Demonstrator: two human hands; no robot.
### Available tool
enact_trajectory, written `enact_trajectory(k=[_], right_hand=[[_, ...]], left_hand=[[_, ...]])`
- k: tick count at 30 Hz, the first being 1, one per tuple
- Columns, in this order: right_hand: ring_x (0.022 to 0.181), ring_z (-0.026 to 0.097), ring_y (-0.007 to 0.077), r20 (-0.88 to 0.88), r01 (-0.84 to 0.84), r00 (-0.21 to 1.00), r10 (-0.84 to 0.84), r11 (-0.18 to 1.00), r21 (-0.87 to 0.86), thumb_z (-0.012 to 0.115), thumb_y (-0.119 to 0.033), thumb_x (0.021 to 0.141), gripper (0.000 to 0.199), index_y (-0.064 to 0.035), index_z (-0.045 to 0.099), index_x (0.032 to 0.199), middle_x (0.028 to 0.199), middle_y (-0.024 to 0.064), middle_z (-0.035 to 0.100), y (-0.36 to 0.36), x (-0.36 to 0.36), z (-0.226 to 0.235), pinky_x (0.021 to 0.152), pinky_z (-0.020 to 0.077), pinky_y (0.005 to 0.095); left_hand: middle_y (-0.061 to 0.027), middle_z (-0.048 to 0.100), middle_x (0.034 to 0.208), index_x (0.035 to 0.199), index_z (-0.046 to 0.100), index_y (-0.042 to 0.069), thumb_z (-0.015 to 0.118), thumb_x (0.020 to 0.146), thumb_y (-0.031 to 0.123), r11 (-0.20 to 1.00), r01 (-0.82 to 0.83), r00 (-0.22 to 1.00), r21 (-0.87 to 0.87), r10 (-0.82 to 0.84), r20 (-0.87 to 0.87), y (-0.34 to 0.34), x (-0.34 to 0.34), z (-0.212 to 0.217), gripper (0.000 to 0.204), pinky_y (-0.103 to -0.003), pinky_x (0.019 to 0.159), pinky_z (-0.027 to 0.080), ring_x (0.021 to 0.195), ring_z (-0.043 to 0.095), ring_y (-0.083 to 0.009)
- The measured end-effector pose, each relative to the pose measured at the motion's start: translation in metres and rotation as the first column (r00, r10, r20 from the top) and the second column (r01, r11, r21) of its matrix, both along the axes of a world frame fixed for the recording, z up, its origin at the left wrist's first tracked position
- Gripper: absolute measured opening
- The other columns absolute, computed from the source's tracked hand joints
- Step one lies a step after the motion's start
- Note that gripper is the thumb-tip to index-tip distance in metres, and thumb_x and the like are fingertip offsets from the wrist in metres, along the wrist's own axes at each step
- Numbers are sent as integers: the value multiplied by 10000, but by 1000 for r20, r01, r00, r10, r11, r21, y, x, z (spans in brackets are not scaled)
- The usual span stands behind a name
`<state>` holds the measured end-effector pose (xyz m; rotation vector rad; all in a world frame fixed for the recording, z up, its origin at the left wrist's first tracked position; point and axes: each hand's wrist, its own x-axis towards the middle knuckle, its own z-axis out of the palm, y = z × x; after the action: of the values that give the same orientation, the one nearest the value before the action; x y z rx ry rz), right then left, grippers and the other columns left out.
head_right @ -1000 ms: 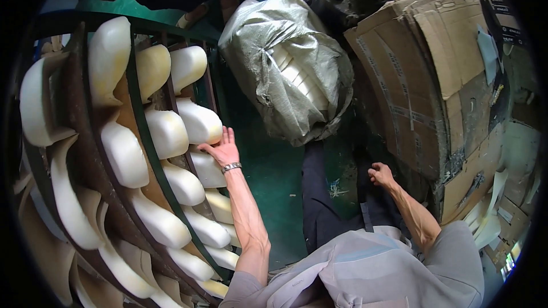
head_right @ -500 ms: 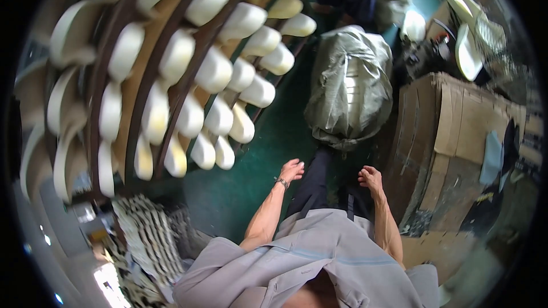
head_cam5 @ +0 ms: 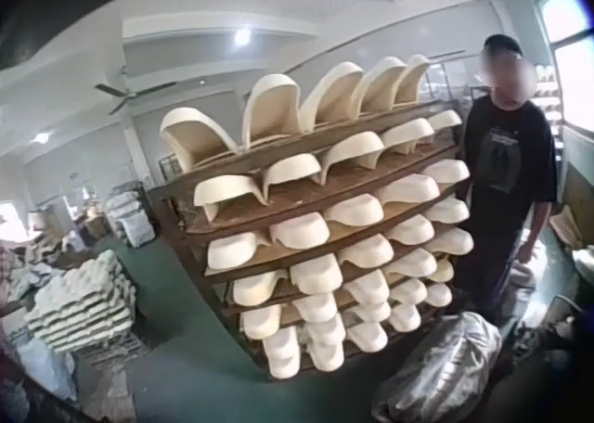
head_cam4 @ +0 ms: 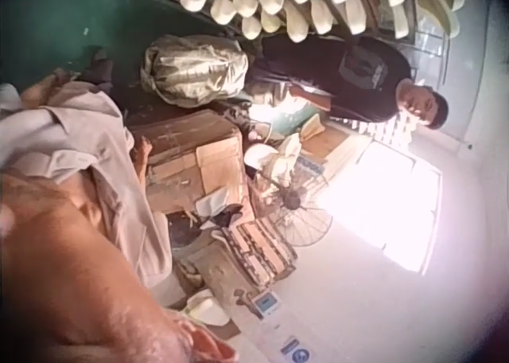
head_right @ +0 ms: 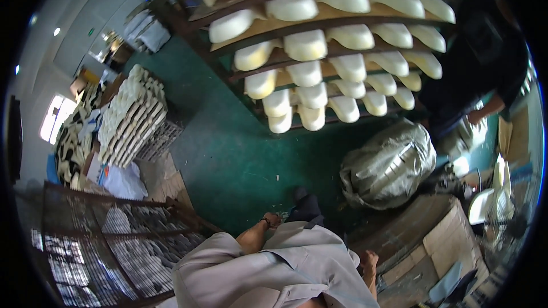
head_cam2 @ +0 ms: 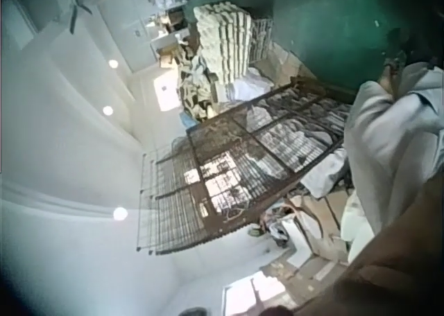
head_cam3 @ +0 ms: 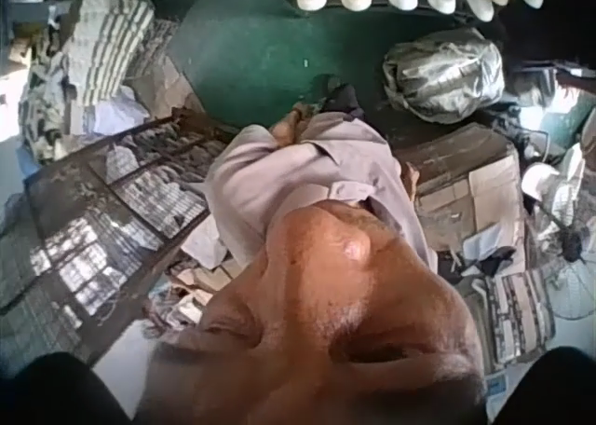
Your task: The recorder is taking white foam molds from a table and a bag and organizing them onto a tiered storage rack.
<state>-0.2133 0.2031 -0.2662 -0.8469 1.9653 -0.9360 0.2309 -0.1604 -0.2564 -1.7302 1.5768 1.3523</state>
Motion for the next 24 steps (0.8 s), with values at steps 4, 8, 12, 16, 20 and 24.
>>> enact_trajectory(k=[4,8,12,16,20,24], right_hand=[[664,602,262,-135,8,991,-18,997,-77,646,-222,850,188,-35,668,868,769,119,630,-47,5,-28,570,497,381],[776,596,275,-241,-189,960,146,968,-166,657,-213,846,185,-49,670,930,853,126,635,-111,36,-20,657,487,390],[888,590,287,-339,-328,908,244,920,-216,668,-205,842,207,-63,672,992,937,133,639,-148,89,-14,743,476,398],[1001,584,299,-439,-462,833,336,859,-219,678,-196,837,248,-76,674,1055,1021,141,644,-182,107,0,830,465,407],[1113,578,311,-530,-523,769,357,828,-202,689,-188,833,300,-90,676,1117,1105,148,648,-188,138,12,916,454,415],[988,650,330,-408,-486,731,547,837,253,604,-160,773,152,-78,714,838,1012,149,700,-247,190,47,862,514,415]], left_hand=[[-57,737,996,1125,722,121,694,868,295,875,-478,878,-75,472,-84,-18,-3,28,311,-416,753,597,871,716,-224],[-74,733,935,1231,664,121,749,835,255,733,-670,740,-121,645,-191,-35,26,32,427,-355,684,605,795,713,-179],[-61,730,950,1250,650,131,738,851,227,634,-772,607,35,753,-252,-47,68,23,420,-323,663,606,786,707,-159],[-87,725,1057,1198,676,127,738,835,254,956,-215,974,-199,196,-112,-58,136,10,389,-382,762,596,888,715,-222],[-84,709,1144,1100,717,198,698,829,288,960,112,954,-258,-176,-241,-74,202,-2,287,-425,873,560,1040,684,-276],[-60,700,1169,1081,717,221,623,882,268,930,-356,905,-92,318,-283,-77,237,-20,226,-424,847,565,1079,673,-262]])
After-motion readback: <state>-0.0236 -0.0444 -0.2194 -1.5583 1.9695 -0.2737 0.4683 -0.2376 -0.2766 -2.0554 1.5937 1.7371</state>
